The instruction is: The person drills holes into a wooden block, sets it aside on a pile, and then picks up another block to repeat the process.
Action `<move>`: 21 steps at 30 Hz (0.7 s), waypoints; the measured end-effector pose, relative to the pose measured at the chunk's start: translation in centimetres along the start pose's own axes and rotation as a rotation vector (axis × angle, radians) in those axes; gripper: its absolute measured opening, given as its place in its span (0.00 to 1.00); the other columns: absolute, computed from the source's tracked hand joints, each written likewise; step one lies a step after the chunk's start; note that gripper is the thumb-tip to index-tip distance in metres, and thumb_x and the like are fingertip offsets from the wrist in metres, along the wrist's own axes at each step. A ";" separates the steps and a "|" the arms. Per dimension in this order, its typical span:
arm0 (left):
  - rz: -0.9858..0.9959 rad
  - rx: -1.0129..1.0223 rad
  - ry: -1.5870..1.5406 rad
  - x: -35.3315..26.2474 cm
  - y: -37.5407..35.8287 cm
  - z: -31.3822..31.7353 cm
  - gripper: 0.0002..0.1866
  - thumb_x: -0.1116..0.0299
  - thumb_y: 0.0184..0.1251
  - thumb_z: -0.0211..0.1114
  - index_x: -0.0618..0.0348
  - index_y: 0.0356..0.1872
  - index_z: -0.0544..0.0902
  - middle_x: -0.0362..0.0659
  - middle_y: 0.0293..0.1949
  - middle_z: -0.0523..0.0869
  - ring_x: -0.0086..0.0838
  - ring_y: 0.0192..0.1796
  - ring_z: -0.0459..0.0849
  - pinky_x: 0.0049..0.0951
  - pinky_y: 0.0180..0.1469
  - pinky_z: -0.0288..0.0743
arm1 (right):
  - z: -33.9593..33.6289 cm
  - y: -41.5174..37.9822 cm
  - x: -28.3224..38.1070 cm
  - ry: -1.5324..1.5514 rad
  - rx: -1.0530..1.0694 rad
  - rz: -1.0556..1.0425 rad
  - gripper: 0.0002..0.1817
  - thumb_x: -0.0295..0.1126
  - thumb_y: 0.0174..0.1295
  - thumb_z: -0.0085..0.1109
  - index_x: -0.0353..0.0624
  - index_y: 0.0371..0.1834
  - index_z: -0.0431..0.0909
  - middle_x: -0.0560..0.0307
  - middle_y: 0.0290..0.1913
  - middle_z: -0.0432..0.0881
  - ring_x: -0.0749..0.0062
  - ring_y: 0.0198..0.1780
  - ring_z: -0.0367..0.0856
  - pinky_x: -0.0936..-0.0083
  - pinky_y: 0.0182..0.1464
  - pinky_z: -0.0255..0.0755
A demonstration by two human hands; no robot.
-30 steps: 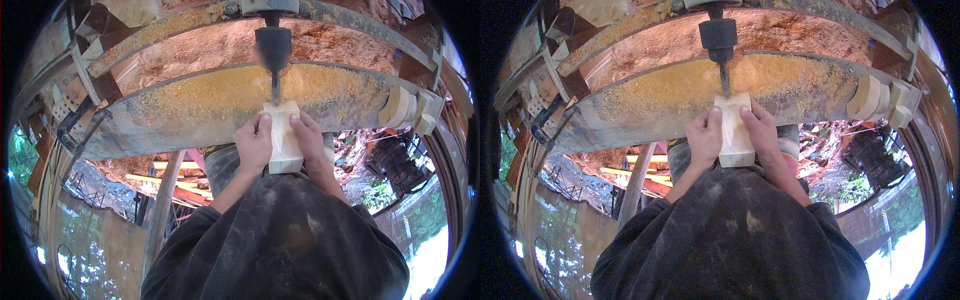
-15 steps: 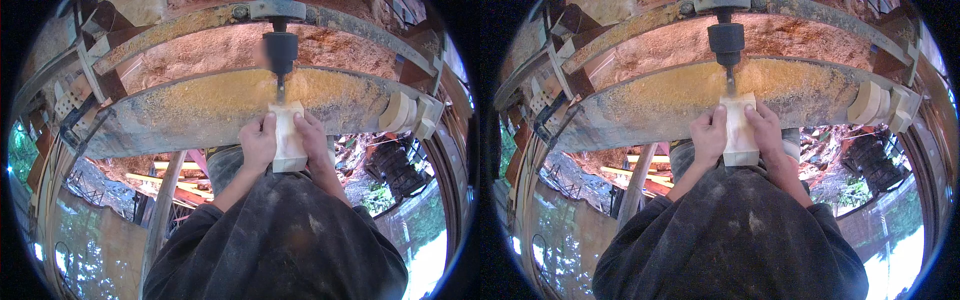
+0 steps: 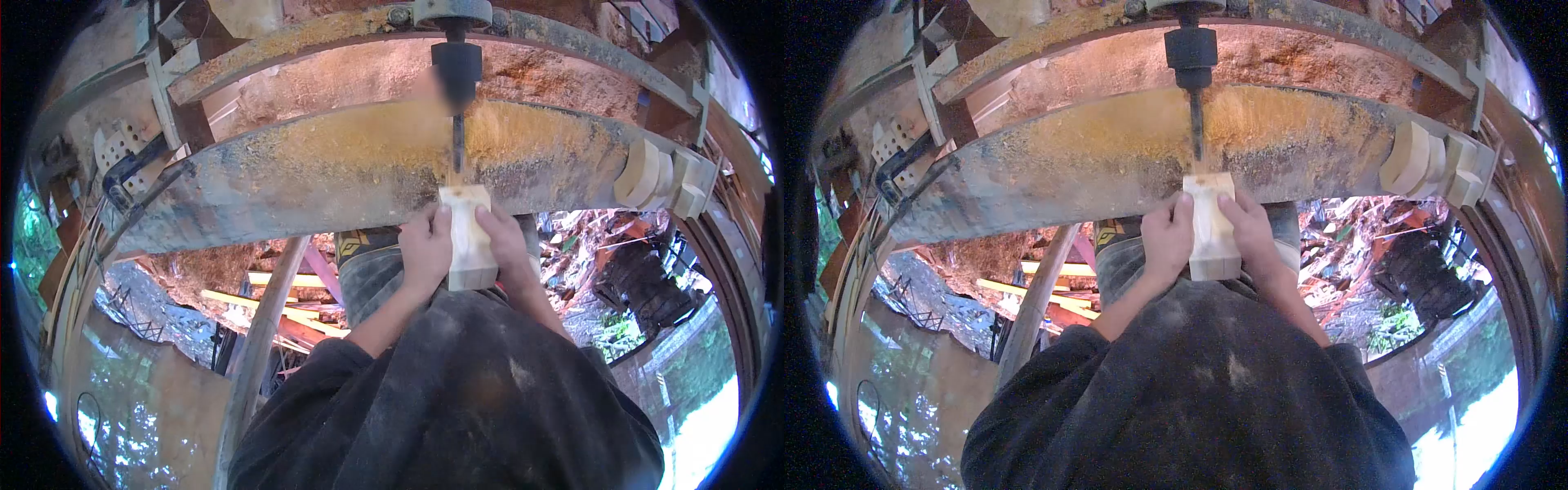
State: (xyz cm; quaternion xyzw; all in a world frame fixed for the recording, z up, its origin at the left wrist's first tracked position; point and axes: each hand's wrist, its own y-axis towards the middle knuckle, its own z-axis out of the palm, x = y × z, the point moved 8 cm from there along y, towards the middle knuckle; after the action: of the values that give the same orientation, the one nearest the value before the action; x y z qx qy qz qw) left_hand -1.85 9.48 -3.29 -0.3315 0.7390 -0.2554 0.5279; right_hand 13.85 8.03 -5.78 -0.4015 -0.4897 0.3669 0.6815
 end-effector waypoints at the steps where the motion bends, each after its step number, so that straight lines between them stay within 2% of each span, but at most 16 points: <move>1: -0.019 -0.018 0.013 1.0 -1.2 0.0 0.17 0.61 0.77 0.58 0.67 0.46 0.86 0.53 0.34 0.89 0.29 0.38 0.87 0.33 0.43 0.78 | -0.1 -1.4 -0.4 -0.006 -0.001 -0.002 0.22 0.39 0.74 0.54 0.34 0.63 0.76 0.54 0.52 0.83 0.71 0.50 0.83 0.73 0.54 0.76; 2: -0.014 -0.019 0.003 1.8 -1.9 -0.1 0.17 0.61 0.77 0.58 0.67 0.46 0.86 0.53 0.34 0.89 0.29 0.38 0.87 0.33 0.43 0.78 | 0.3 -2.7 -0.8 0.163 0.018 0.080 0.23 0.41 0.75 0.53 0.35 0.64 0.75 0.54 0.51 0.83 0.70 0.50 0.83 0.72 0.54 0.76; 3: -0.075 0.024 -0.202 2.9 -2.4 -0.1 0.18 0.60 0.78 0.57 0.67 0.46 0.87 0.49 0.34 0.90 0.25 0.38 0.86 0.31 0.42 0.77 | 0.6 -3.7 -1.3 0.331 0.036 0.162 0.24 0.44 0.75 0.51 0.35 0.64 0.74 0.53 0.50 0.83 0.68 0.49 0.83 0.72 0.54 0.76; 4: -0.144 0.071 -0.405 4.2 -2.7 -0.2 0.19 0.60 0.80 0.55 0.67 0.46 0.87 0.45 0.34 0.90 0.21 0.37 0.84 0.28 0.40 0.77 | -0.1 -4.3 -1.6 0.322 0.030 0.163 0.24 0.44 0.75 0.51 0.35 0.64 0.74 0.53 0.50 0.83 0.68 0.49 0.83 0.72 0.54 0.76; 6: -0.074 0.047 -0.302 4.5 -2.8 -3.1 0.23 0.57 0.83 0.49 0.66 0.47 0.88 0.44 0.35 0.89 0.25 0.38 0.85 0.28 0.44 0.78 | -0.1 -6.1 -3.1 0.700 0.186 0.339 0.25 0.46 0.76 0.49 0.39 0.66 0.72 0.55 0.46 0.83 0.69 0.39 0.83 0.73 0.40 0.79; 7: -0.106 -0.014 -0.328 4.7 -2.6 -4.5 0.24 0.56 0.83 0.49 0.68 0.45 0.87 0.45 0.36 0.89 0.25 0.38 0.85 0.27 0.45 0.78 | -0.5 -6.6 -2.6 0.697 0.167 0.340 0.25 0.46 0.76 0.49 0.39 0.66 0.72 0.55 0.46 0.83 0.69 0.39 0.83 0.73 0.40 0.79; 8: -0.157 -0.088 -0.280 5.4 -2.3 -5.8 0.25 0.56 0.82 0.49 0.68 0.43 0.87 0.44 0.34 0.88 0.25 0.37 0.84 0.26 0.45 0.77 | -0.3 -7.0 -1.7 0.632 0.202 0.386 0.25 0.48 0.76 0.48 0.42 0.65 0.72 0.58 0.43 0.81 0.74 0.30 0.78 0.75 0.27 0.71; 9: -0.161 -0.076 -0.289 6.5 -2.0 -6.1 0.25 0.56 0.82 0.49 0.68 0.43 0.87 0.44 0.34 0.88 0.25 0.37 0.84 0.26 0.45 0.77 | -0.2 -7.5 -1.3 0.567 0.239 0.431 0.24 0.50 0.76 0.46 0.44 0.65 0.72 0.62 0.39 0.80 0.78 0.22 0.73 0.78 0.14 0.64; 11: -0.108 -0.215 -0.265 8.2 -1.5 -7.6 0.24 0.56 0.82 0.51 0.68 0.41 0.87 0.44 0.34 0.88 0.25 0.37 0.83 0.26 0.45 0.77 | -0.2 -8.5 -0.3 0.567 0.316 0.428 0.26 0.51 0.75 0.47 0.44 0.66 0.71 0.60 0.40 0.79 0.76 0.23 0.73 0.76 0.17 0.66; 14: -0.122 -0.171 -0.179 9.0 -1.7 -7.5 0.24 0.56 0.81 0.51 0.68 0.41 0.87 0.44 0.35 0.88 0.23 0.37 0.82 0.26 0.44 0.77 | 0.1 -9.4 0.7 0.617 0.436 0.389 0.29 0.52 0.75 0.47 0.42 0.69 0.68 0.57 0.40 0.78 0.73 0.25 0.74 0.73 0.20 0.69; 17: -0.178 -0.146 -0.235 8.7 -2.4 -6.5 0.21 0.58 0.81 0.54 0.66 0.40 0.86 0.40 0.33 0.86 0.20 0.36 0.79 0.23 0.41 0.73 | 0.3 -9.3 0.4 0.696 0.498 0.307 0.32 0.54 0.74 0.47 0.41 0.71 0.65 0.55 0.40 0.77 0.70 0.27 0.74 0.71 0.23 0.72; 19: -0.184 -0.122 -0.256 9.4 -2.7 -5.6 0.21 0.58 0.81 0.54 0.67 0.40 0.86 0.40 0.33 0.87 0.20 0.36 0.80 0.23 0.43 0.74 | 0.5 -8.4 -0.7 0.731 0.519 0.257 0.34 0.55 0.73 0.47 0.41 0.73 0.64 0.53 0.40 0.76 0.67 0.28 0.75 0.69 0.25 0.74; 21: -0.188 -0.097 -0.275 8.9 -2.8 -5.0 0.21 0.57 0.81 0.54 0.67 0.40 0.86 0.41 0.34 0.87 0.21 0.37 0.80 0.24 0.44 0.75 | -0.6 -5.8 -2.3 0.640 0.137 0.106 0.35 0.55 0.74 0.47 0.40 0.74 0.63 0.52 0.41 0.79 0.66 0.33 0.80 0.68 0.31 0.79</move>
State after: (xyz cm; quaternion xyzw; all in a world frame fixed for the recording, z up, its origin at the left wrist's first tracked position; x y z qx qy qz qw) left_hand -7.92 1.04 -5.12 -0.4561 0.6369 -0.2199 0.5813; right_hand 14.46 3.50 -1.45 -0.4745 -0.2033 0.2890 0.8062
